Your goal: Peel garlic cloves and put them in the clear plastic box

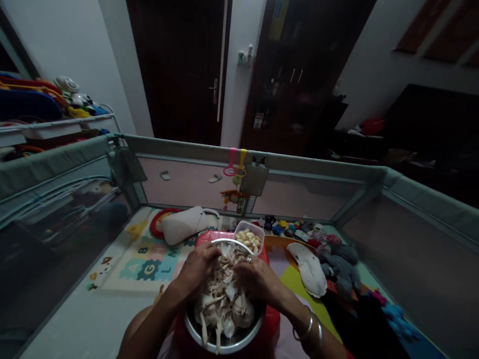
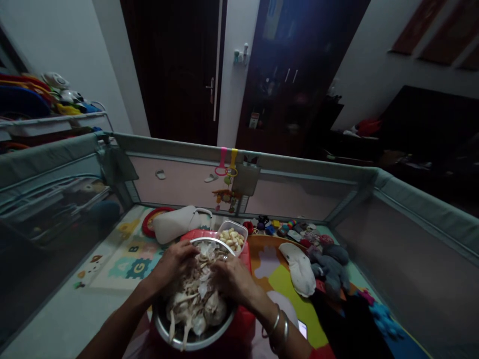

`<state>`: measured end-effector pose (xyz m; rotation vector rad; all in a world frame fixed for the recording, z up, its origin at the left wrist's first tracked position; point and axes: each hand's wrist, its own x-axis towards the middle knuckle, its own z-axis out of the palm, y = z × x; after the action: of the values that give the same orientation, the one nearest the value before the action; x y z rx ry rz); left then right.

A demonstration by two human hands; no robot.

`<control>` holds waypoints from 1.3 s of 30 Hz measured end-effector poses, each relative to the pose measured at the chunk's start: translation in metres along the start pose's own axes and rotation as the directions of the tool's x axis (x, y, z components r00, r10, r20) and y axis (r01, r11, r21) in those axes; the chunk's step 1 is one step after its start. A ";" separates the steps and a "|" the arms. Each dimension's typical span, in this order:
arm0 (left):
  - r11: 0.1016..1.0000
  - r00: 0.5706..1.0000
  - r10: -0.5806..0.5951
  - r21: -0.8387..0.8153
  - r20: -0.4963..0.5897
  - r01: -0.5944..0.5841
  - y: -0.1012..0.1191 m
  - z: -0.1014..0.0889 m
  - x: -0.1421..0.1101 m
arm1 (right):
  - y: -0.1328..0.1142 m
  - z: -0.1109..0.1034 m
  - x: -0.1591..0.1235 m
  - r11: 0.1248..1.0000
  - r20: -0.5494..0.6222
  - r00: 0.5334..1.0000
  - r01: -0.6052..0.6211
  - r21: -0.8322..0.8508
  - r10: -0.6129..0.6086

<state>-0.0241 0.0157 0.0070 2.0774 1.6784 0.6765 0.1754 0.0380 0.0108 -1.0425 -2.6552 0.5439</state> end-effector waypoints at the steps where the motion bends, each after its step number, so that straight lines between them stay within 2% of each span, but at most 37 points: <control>1: 1.000 1.000 0.020 -0.017 0.020 -0.019 -0.001 -0.002 0.000 | 0.001 -0.002 0.001 1.000 -0.014 1.000 -0.016 -0.012 0.016; 5: 0.996 0.996 0.069 -0.063 0.065 -0.065 -0.006 -0.010 0.003 | 0.006 -0.006 0.010 0.993 -0.041 0.996 -0.085 -0.080 0.082; 10: 0.997 0.998 0.033 -0.065 0.045 -0.030 -0.015 -0.025 0.005 | 0.008 0.001 0.026 0.970 -0.084 0.980 -0.189 -0.152 0.178; 15: 0.997 0.999 0.010 -0.075 0.048 -0.006 -0.016 -0.034 -0.003 | 0.003 0.009 0.039 0.958 -0.056 0.978 -0.210 -0.198 0.203; 21: 0.991 0.999 -0.017 -0.136 -0.039 0.012 -0.017 -0.027 -0.010 | 0.002 0.014 0.042 0.961 -0.049 0.983 -0.184 -0.205 0.177; 28: 0.962 0.974 -0.113 -0.266 -0.196 0.058 -0.026 -0.020 -0.019 | 0.001 0.003 0.020 0.986 -0.037 0.996 -0.085 -0.142 0.080; 32: 0.928 0.963 -0.152 -0.367 -0.221 0.062 -0.030 -0.016 -0.022 | 0.000 -0.001 0.008 0.993 -0.033 0.998 -0.058 -0.105 0.055; 39: 0.879 0.959 -0.149 -0.476 -0.241 0.017 -0.034 -0.006 -0.020 | -0.003 -0.006 0.005 0.993 -0.111 0.990 -0.095 -0.065 0.087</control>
<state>-0.0576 0.0037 -0.0104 1.6124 1.5292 1.2481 0.1721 0.0412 0.0177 -1.1831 -2.5596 0.4021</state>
